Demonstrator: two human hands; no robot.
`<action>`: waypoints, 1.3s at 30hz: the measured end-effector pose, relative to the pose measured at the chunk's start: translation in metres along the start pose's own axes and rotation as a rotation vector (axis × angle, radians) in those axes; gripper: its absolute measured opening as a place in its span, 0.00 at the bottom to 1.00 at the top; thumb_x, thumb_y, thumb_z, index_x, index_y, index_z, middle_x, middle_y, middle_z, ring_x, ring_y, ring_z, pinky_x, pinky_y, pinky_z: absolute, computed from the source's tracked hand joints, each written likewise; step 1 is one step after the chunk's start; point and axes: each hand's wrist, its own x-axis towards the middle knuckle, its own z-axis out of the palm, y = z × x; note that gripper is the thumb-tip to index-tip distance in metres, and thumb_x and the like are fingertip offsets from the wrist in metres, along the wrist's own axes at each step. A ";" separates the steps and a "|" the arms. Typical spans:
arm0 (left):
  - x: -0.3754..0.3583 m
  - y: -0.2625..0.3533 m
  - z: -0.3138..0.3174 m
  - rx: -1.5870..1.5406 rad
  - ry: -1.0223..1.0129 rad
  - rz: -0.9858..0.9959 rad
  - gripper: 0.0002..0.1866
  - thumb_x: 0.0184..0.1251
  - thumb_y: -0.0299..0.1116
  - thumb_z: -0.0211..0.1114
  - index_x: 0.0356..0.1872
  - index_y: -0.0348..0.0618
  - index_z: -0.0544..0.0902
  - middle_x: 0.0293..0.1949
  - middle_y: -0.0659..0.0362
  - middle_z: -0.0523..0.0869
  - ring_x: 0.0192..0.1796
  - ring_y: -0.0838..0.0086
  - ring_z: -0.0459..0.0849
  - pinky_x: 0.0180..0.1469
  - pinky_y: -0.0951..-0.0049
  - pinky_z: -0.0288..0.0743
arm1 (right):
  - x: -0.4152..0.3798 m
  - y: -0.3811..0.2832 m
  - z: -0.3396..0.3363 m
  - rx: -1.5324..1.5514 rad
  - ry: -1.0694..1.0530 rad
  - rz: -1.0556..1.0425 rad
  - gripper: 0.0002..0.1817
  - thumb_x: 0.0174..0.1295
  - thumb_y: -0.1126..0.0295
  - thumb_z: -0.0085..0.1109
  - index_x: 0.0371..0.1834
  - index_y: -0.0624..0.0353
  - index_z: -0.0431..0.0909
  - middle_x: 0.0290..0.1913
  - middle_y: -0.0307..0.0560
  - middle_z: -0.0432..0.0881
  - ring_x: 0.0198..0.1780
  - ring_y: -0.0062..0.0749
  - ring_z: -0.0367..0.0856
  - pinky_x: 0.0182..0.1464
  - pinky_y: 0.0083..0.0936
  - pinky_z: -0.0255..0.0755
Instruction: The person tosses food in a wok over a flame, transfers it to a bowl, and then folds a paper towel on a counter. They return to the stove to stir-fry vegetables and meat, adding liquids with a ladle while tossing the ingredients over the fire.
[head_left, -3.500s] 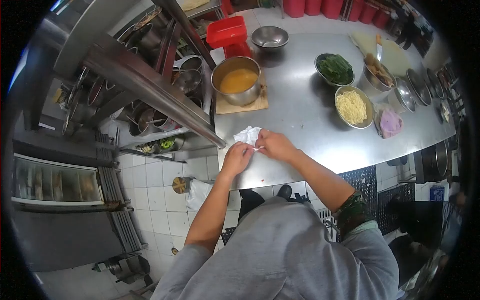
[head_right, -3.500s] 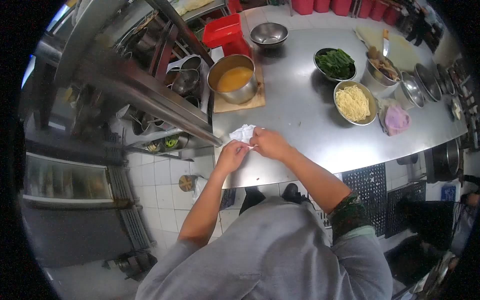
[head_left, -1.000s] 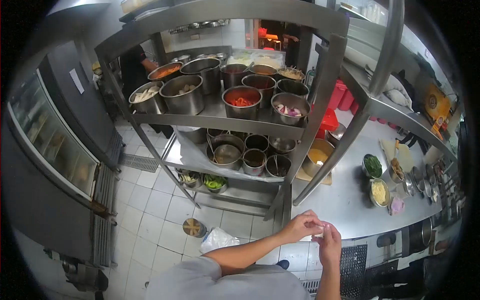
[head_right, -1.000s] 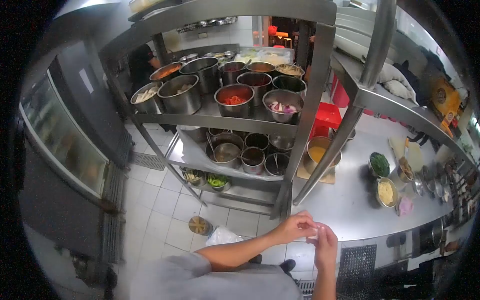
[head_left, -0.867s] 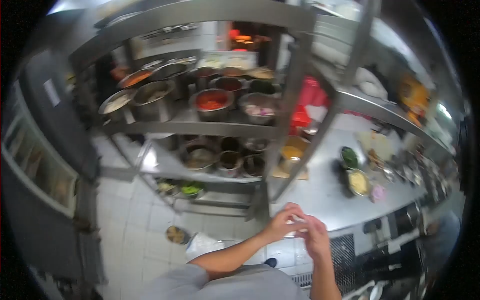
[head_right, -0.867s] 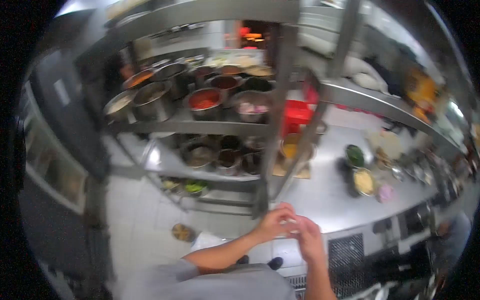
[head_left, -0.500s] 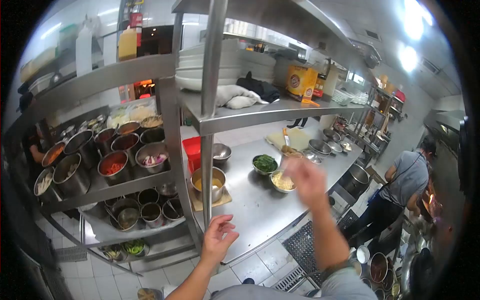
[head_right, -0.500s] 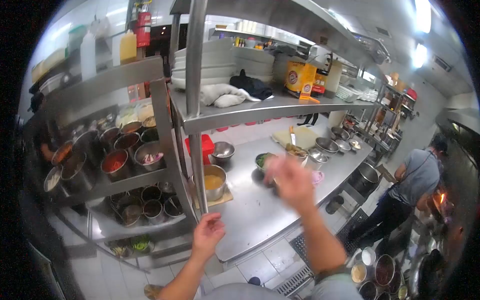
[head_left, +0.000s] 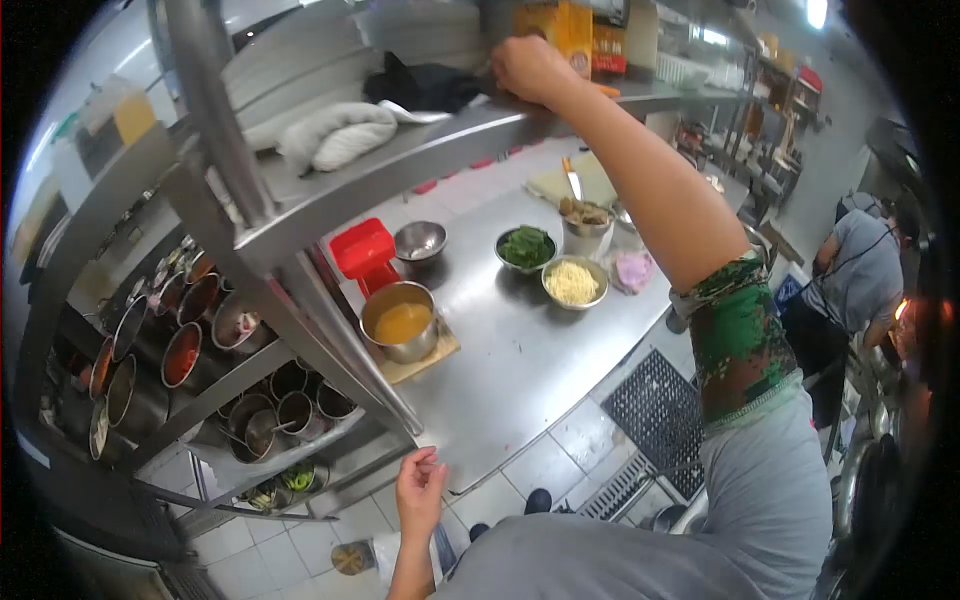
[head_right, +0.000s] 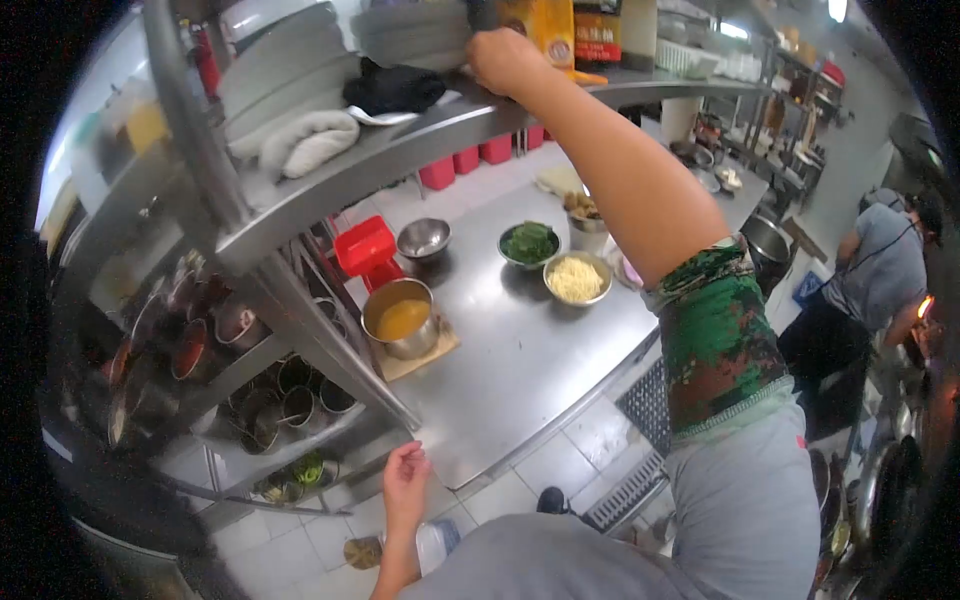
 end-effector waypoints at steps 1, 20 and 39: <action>-0.002 -0.015 -0.002 0.015 0.021 -0.026 0.17 0.69 0.25 0.69 0.58 0.39 0.80 0.46 0.59 0.83 0.41 0.81 0.81 0.47 0.78 0.77 | -0.002 0.002 0.001 0.036 -0.009 0.014 0.10 0.59 0.61 0.66 0.35 0.55 0.88 0.39 0.57 0.88 0.44 0.58 0.87 0.50 0.47 0.80; 0.005 -0.041 -0.075 0.089 -0.083 -0.033 0.15 0.68 0.29 0.71 0.53 0.38 0.83 0.42 0.59 0.85 0.38 0.80 0.82 0.41 0.78 0.77 | -0.037 -0.028 -0.033 0.398 0.377 0.390 0.23 0.65 0.51 0.66 0.53 0.58 0.87 0.46 0.57 0.89 0.51 0.54 0.87 0.57 0.41 0.79; -0.019 -0.043 -0.010 0.202 -0.760 0.041 0.10 0.72 0.29 0.67 0.50 0.36 0.84 0.39 0.60 0.86 0.40 0.78 0.82 0.45 0.76 0.77 | -0.417 -0.245 -0.277 0.663 -0.176 0.671 0.14 0.69 0.70 0.64 0.56 0.60 0.83 0.43 0.49 0.86 0.40 0.31 0.86 0.43 0.26 0.79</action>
